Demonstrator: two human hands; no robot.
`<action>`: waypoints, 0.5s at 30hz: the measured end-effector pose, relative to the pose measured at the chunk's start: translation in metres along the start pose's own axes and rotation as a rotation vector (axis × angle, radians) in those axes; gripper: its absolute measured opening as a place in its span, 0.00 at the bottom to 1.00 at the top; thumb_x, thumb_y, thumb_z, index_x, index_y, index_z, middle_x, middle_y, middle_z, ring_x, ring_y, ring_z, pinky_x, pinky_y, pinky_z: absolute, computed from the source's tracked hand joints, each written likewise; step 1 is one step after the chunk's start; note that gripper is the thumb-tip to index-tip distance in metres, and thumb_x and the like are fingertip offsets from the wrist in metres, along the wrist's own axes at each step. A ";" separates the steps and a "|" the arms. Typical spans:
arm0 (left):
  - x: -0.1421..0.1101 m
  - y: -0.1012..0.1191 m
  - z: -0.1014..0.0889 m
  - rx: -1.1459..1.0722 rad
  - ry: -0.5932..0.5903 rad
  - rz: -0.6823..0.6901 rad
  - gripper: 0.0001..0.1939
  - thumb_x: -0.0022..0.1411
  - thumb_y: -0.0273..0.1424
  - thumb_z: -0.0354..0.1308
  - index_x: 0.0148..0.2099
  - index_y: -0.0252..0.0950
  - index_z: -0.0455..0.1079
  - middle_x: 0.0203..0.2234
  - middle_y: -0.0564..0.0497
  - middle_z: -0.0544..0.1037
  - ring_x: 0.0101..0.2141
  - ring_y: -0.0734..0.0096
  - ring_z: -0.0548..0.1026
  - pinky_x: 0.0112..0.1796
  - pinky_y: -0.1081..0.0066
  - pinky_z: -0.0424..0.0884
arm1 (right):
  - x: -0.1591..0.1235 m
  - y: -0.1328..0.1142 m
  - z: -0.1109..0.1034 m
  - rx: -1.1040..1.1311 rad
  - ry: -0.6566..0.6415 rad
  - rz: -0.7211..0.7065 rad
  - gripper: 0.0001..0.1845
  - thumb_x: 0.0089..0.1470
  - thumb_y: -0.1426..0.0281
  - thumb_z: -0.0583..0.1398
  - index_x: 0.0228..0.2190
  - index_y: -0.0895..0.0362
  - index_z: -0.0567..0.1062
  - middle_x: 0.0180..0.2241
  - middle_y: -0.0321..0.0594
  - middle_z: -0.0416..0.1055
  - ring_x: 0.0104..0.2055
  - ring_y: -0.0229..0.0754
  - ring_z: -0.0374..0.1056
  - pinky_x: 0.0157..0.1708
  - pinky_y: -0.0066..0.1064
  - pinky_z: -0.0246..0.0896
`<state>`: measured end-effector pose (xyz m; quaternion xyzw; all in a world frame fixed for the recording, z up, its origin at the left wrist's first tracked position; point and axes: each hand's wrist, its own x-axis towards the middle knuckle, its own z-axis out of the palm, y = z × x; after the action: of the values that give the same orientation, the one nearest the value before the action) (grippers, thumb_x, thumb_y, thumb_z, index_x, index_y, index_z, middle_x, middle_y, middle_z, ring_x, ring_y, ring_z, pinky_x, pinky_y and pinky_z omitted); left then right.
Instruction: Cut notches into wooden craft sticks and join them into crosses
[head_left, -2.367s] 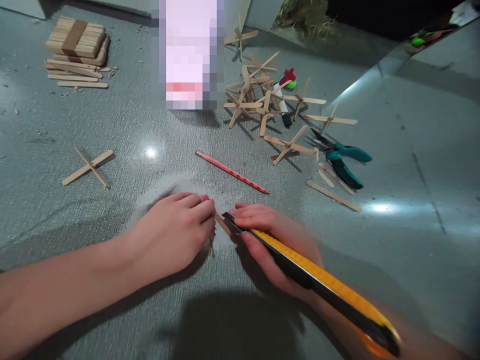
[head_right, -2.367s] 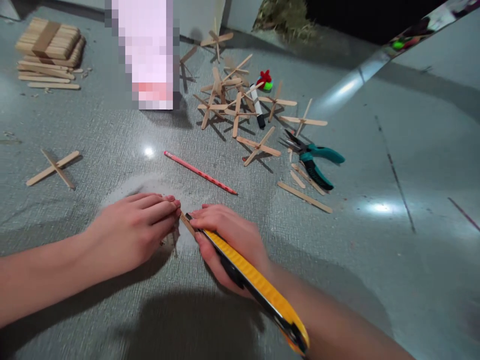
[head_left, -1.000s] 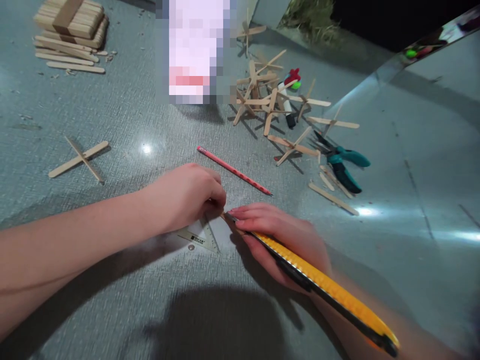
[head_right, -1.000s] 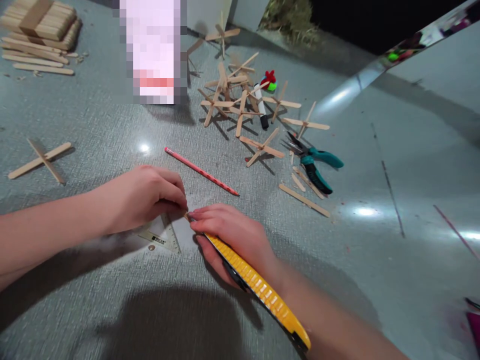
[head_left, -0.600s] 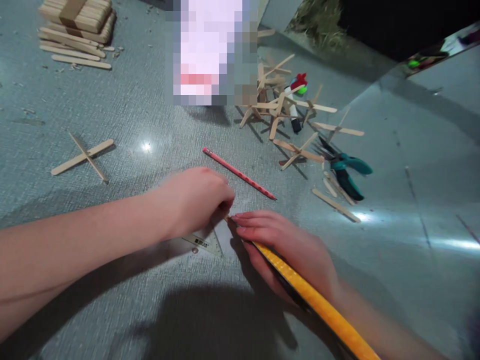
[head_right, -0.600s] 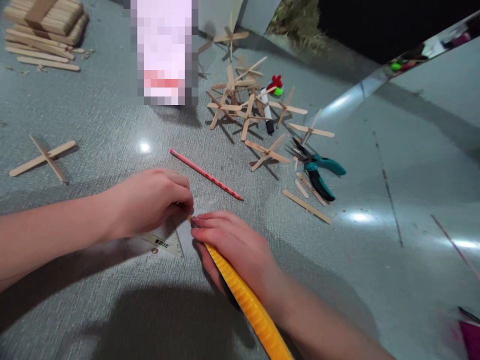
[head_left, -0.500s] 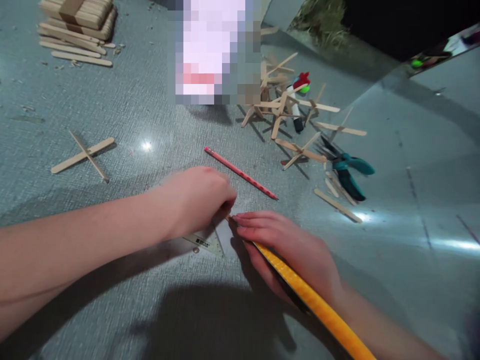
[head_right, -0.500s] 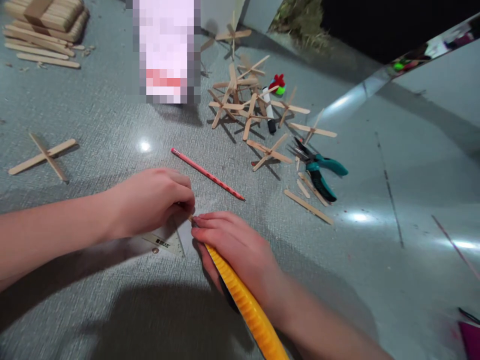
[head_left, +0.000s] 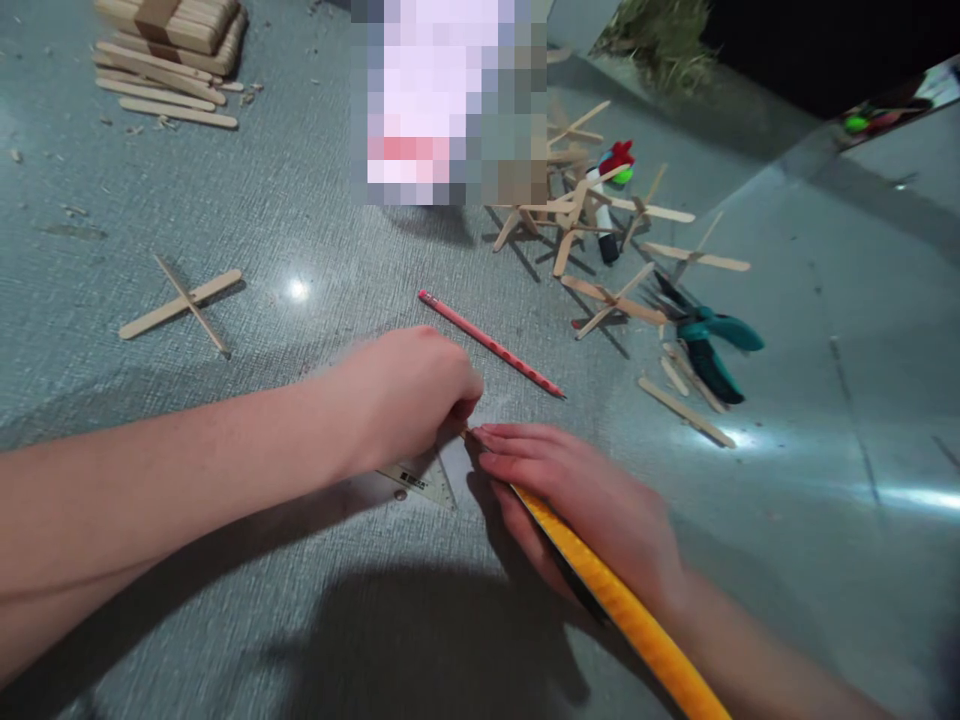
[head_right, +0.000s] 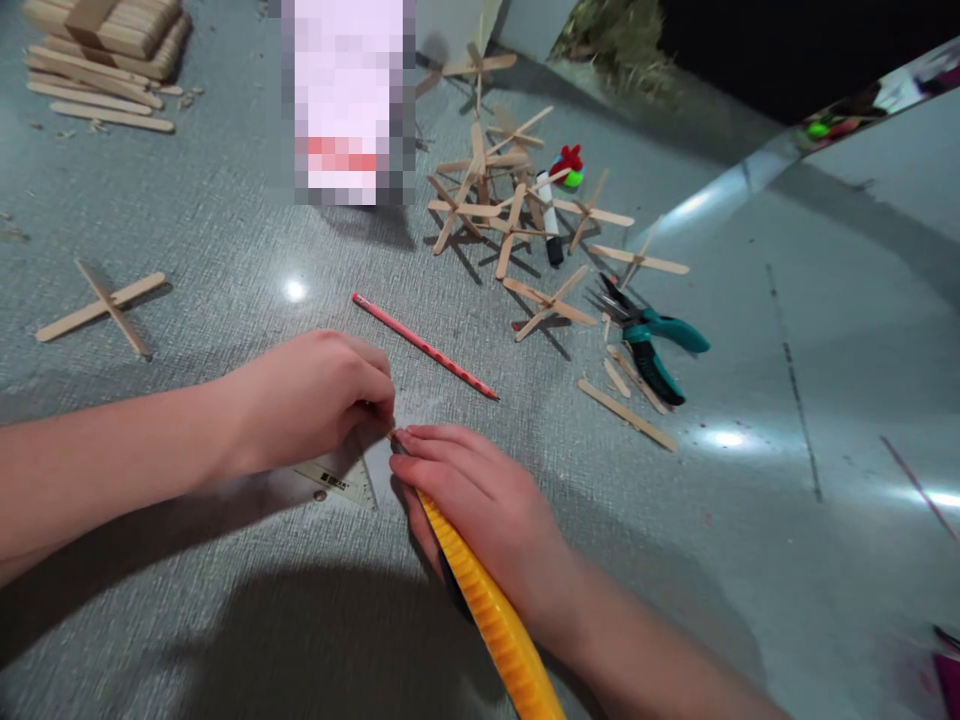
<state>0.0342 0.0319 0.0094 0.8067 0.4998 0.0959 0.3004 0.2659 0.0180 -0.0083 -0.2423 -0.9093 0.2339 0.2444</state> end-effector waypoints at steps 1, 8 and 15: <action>0.000 0.000 0.000 -0.003 -0.008 -0.011 0.11 0.59 0.21 0.59 0.33 0.39 0.82 0.28 0.50 0.82 0.35 0.66 0.79 0.40 0.71 0.73 | -0.002 0.001 0.000 -0.010 -0.003 -0.018 0.11 0.62 0.76 0.62 0.46 0.53 0.79 0.44 0.44 0.83 0.51 0.51 0.80 0.49 0.42 0.81; 0.001 0.001 0.001 -0.026 -0.030 -0.049 0.11 0.59 0.22 0.60 0.34 0.39 0.82 0.30 0.51 0.83 0.37 0.66 0.80 0.42 0.69 0.73 | -0.003 -0.001 -0.003 -0.011 -0.017 0.036 0.13 0.64 0.71 0.62 0.50 0.48 0.77 0.50 0.43 0.82 0.50 0.50 0.82 0.49 0.37 0.82; 0.001 0.001 0.002 -0.006 -0.019 -0.046 0.11 0.59 0.21 0.60 0.34 0.39 0.83 0.31 0.49 0.83 0.38 0.63 0.80 0.41 0.67 0.73 | -0.008 -0.009 -0.010 0.000 0.013 0.072 0.15 0.62 0.72 0.62 0.49 0.46 0.76 0.51 0.42 0.82 0.48 0.53 0.82 0.45 0.41 0.84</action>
<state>0.0362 0.0312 0.0081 0.7951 0.5149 0.0827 0.3095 0.2750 0.0099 0.0014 -0.2763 -0.8984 0.2411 0.2418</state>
